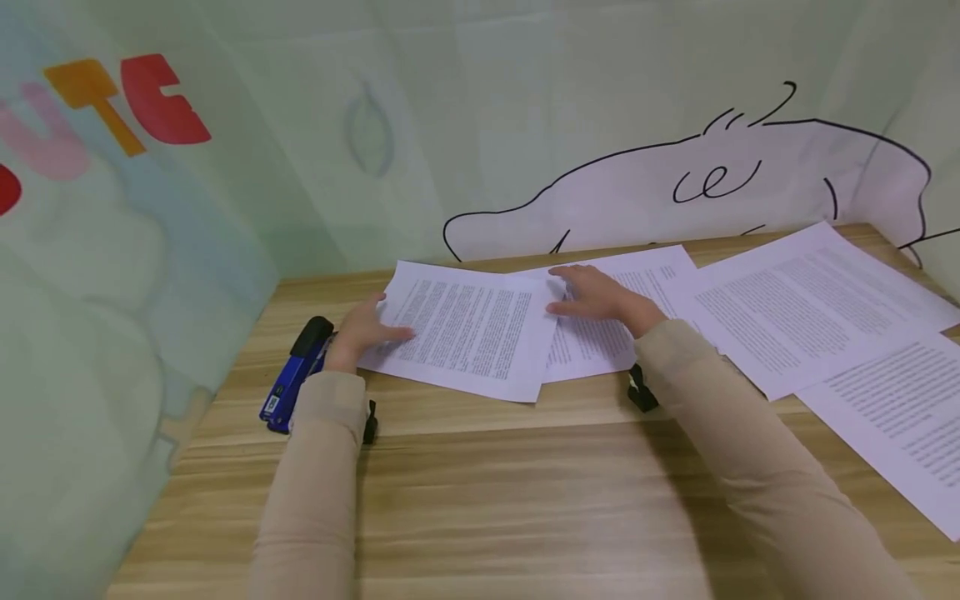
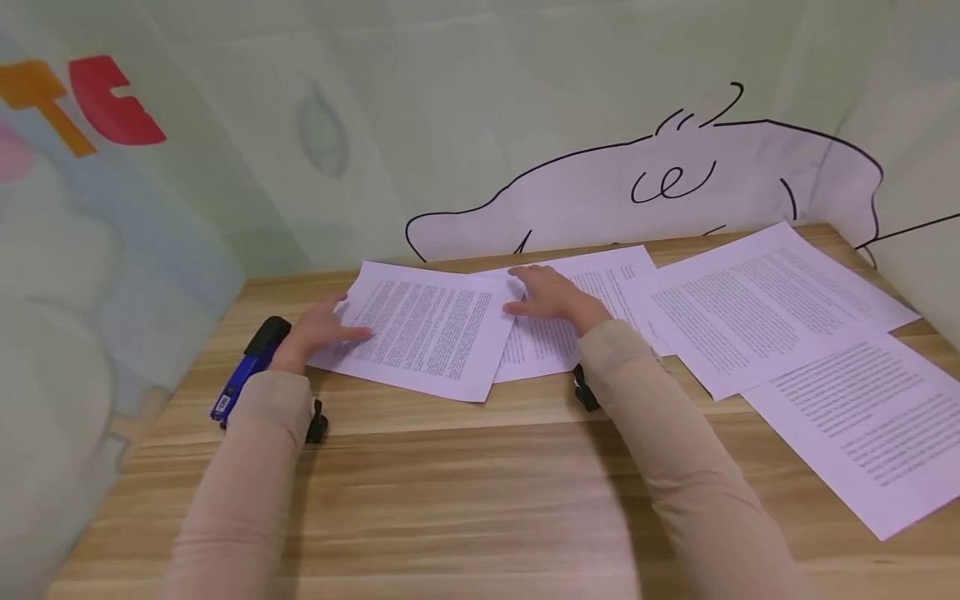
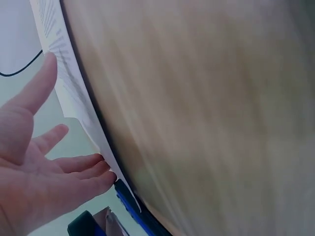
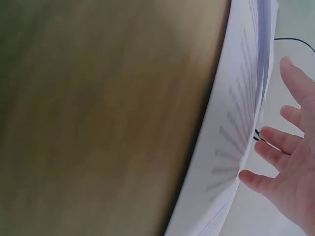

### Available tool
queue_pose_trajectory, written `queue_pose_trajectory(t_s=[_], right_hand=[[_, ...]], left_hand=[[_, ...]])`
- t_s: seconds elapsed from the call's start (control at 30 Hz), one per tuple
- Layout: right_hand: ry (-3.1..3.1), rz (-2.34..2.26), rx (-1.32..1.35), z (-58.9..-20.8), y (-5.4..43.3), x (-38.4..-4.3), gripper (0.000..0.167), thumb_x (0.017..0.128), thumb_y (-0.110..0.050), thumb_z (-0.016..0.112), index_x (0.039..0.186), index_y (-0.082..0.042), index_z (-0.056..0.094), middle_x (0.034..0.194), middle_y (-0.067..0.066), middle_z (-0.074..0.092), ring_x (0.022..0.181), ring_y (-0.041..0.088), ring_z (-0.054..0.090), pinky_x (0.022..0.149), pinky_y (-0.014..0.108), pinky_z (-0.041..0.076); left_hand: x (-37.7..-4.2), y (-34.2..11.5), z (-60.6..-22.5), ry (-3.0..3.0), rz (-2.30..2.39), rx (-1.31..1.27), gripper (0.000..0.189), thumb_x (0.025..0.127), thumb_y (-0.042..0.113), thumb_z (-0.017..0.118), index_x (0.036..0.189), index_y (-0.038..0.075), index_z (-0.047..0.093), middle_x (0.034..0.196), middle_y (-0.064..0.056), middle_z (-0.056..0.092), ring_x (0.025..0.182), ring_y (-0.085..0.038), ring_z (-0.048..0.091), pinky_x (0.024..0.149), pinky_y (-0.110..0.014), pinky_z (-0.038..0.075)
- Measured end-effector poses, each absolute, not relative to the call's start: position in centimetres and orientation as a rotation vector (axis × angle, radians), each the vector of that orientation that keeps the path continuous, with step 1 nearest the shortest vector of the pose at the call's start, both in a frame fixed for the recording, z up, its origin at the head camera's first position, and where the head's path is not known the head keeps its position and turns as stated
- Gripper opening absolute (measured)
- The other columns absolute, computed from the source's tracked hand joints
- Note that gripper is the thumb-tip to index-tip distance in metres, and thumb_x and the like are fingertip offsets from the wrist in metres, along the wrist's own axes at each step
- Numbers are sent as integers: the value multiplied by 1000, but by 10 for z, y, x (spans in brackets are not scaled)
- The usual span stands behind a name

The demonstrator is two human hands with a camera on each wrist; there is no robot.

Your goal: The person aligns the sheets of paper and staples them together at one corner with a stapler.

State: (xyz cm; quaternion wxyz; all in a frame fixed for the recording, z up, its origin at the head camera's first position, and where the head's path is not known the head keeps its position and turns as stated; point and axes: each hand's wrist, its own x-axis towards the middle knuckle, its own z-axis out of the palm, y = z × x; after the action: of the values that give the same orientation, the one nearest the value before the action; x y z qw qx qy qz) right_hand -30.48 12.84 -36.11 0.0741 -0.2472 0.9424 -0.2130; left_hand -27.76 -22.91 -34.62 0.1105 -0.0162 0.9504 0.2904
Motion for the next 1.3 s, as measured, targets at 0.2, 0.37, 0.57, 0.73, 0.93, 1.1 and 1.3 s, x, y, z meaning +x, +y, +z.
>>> queue_pose_trajectory(t_s=[0.2,0.37,0.57,0.73,0.93,1.1,1.3], right_hand=[[2795,-574,-706,-362,120,-306,69,88,-35,62,143,-3,33,142,19,38,132,36,31,107,48,24],[2831,-549,-675,-361,116,-305,69,85,-30,68,141,-6,36,143,21,34,131,37,30,106,49,26],[2867,-600,-671,-359,112,-304,72,80,-23,73,140,-4,38,145,24,29,133,39,27,107,50,23],[2891,-677,-663,-359,111,-303,69,80,-14,73,139,-2,40,141,23,36,130,38,33,106,48,26],[2890,-825,-591,-358,110,-302,51,83,1,64,132,2,48,129,20,52,118,34,48,99,44,37],[2844,-891,-520,-358,112,-301,36,86,-1,61,121,5,57,121,20,58,110,31,54,96,43,40],[2727,-1025,-397,-354,123,-300,34,88,-7,60,120,3,58,114,18,60,79,23,58,74,32,50]], left_hand=[[-280,-227,-347,2793,805,-39,90,81,26,72,145,-4,16,147,-27,23,133,-41,24,108,-49,20],[-279,-225,-343,2785,781,-5,90,80,24,72,145,-5,17,146,-29,23,134,-42,22,109,-50,18],[-279,-225,-343,2796,751,29,91,79,24,73,145,-3,17,147,-29,20,135,-43,18,108,-53,17],[-280,-229,-344,2877,724,84,86,78,18,74,144,-1,23,144,-30,25,132,-44,21,107,-54,19],[-281,-237,-347,3003,842,136,68,74,-6,68,135,-7,38,129,-33,44,118,-44,42,100,-52,33],[-280,-241,-344,3080,933,93,54,78,-9,62,130,-9,45,116,-33,53,104,-43,52,90,-51,41],[-276,-240,-334,3155,894,128,33,84,0,63,114,-12,58,105,-31,59,90,-39,55,79,-47,44]])
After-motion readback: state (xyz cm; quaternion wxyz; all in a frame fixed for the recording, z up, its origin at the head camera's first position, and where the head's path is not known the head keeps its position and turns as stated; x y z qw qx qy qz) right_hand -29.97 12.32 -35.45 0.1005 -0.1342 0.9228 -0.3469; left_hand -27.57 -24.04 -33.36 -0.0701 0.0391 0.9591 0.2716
